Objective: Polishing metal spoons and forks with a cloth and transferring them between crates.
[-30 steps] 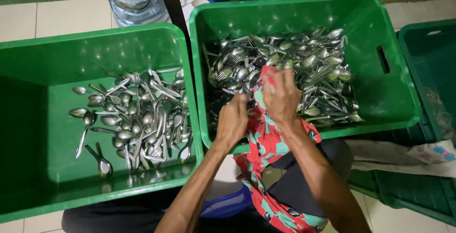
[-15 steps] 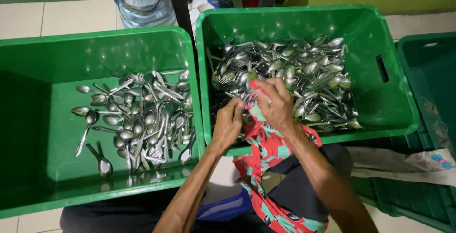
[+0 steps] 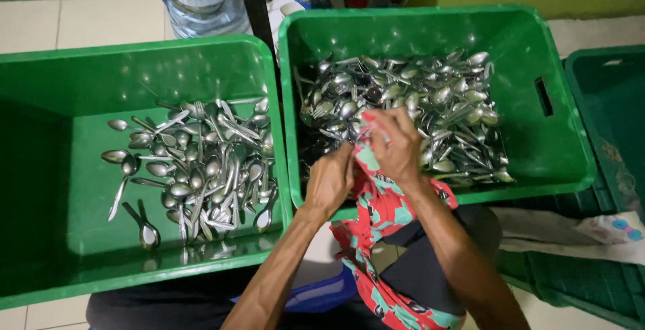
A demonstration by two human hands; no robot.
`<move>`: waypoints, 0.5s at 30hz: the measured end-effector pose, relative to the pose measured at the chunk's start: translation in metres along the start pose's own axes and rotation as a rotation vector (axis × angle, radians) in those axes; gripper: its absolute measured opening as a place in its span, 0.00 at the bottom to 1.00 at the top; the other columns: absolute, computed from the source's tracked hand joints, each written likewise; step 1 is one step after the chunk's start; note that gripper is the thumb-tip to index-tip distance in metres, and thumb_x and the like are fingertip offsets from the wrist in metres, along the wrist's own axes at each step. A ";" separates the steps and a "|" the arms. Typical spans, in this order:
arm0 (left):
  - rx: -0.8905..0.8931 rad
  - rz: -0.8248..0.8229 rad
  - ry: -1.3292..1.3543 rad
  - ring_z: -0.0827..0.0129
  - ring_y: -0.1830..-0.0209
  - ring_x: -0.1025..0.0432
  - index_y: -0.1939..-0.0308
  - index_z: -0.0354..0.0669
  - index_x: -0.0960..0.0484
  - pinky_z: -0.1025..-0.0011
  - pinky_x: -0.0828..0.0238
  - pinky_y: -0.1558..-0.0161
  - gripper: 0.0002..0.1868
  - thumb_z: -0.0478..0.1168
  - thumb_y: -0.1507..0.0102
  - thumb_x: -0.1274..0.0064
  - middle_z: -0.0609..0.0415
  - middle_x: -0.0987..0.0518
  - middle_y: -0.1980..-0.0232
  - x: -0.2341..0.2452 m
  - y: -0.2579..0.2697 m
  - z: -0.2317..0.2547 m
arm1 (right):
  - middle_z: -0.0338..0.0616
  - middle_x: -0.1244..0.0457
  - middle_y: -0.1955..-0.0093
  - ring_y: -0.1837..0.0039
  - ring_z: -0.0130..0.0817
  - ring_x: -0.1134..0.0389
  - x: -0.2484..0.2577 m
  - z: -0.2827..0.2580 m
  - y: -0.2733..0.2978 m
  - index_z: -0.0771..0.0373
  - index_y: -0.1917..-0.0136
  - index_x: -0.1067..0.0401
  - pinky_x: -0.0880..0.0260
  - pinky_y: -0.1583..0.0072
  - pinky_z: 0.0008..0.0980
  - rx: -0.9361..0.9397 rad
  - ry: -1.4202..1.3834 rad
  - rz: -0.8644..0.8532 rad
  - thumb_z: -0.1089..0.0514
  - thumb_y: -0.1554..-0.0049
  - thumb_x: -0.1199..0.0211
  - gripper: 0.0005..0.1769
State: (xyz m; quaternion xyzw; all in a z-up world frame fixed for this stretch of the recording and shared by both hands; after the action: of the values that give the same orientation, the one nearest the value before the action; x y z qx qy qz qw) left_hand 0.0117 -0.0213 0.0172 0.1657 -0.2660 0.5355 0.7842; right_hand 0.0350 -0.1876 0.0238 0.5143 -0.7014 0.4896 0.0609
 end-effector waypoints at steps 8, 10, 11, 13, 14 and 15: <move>-0.057 0.137 -0.140 0.41 0.61 0.22 0.46 0.46 0.25 0.47 0.24 0.61 0.12 0.41 0.31 0.59 0.41 0.21 0.64 0.015 0.003 0.028 | 0.55 0.33 0.44 0.38 0.43 0.33 0.021 -0.002 -0.011 0.62 0.36 0.27 0.38 0.33 0.44 -0.667 -0.412 -0.076 0.50 0.33 0.44 0.19; -0.071 0.157 -0.158 0.41 0.57 0.23 0.42 0.43 0.25 0.48 0.23 0.59 0.15 0.40 0.32 0.57 0.40 0.22 0.60 0.026 0.007 0.044 | 0.52 0.32 0.46 0.39 0.39 0.32 0.013 -0.007 -0.011 0.63 0.38 0.26 0.36 0.35 0.41 -0.639 -0.443 -0.158 0.52 0.38 0.34 0.19; -0.081 0.145 -0.092 0.38 0.58 0.24 0.41 0.42 0.26 0.46 0.24 0.60 0.16 0.39 0.31 0.59 0.39 0.24 0.61 0.029 0.010 0.051 | 0.43 0.37 0.58 0.51 0.32 0.38 0.014 -0.010 -0.016 0.60 0.50 0.27 0.39 0.45 0.36 -0.615 -0.395 -0.173 0.53 0.38 0.35 0.09; -0.100 0.126 -0.028 0.35 0.59 0.25 0.39 0.41 0.26 0.43 0.25 0.60 0.17 0.39 0.29 0.62 0.37 0.26 0.61 0.029 0.004 0.054 | 0.34 0.43 0.70 0.62 0.26 0.43 0.014 -0.013 -0.021 0.56 0.62 0.28 0.43 0.55 0.30 -0.595 -0.346 -0.177 0.54 0.39 0.35 0.11; -0.048 0.178 0.115 0.33 0.56 0.26 0.44 0.40 0.25 0.43 0.27 0.58 0.16 0.45 0.29 0.60 0.37 0.26 0.60 0.029 -0.002 0.046 | 0.33 0.41 0.71 0.63 0.25 0.43 0.013 -0.015 -0.021 0.56 0.63 0.27 0.42 0.56 0.28 -0.585 -0.365 -0.196 0.53 0.39 0.33 0.12; 0.004 0.229 0.259 0.32 0.54 0.27 0.48 0.39 0.25 0.44 0.29 0.57 0.18 0.50 0.29 0.59 0.37 0.27 0.59 0.028 -0.008 0.037 | 0.33 0.39 0.71 0.65 0.24 0.43 0.011 -0.017 -0.021 0.55 0.64 0.25 0.42 0.57 0.26 -0.574 -0.384 -0.215 0.52 0.40 0.32 0.12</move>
State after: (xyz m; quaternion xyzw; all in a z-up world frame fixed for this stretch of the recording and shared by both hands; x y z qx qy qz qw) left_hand 0.0179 -0.0231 0.0642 0.0657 -0.1787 0.6387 0.7455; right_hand 0.0392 -0.1815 0.0524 0.6299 -0.7508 0.1577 0.1212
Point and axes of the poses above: each hand's wrist, its own y-axis away from the middle knuckle, its own x-axis out of the back of the hand, z = x × y, the point moved 5 cm from there along -y, towards the middle knuckle
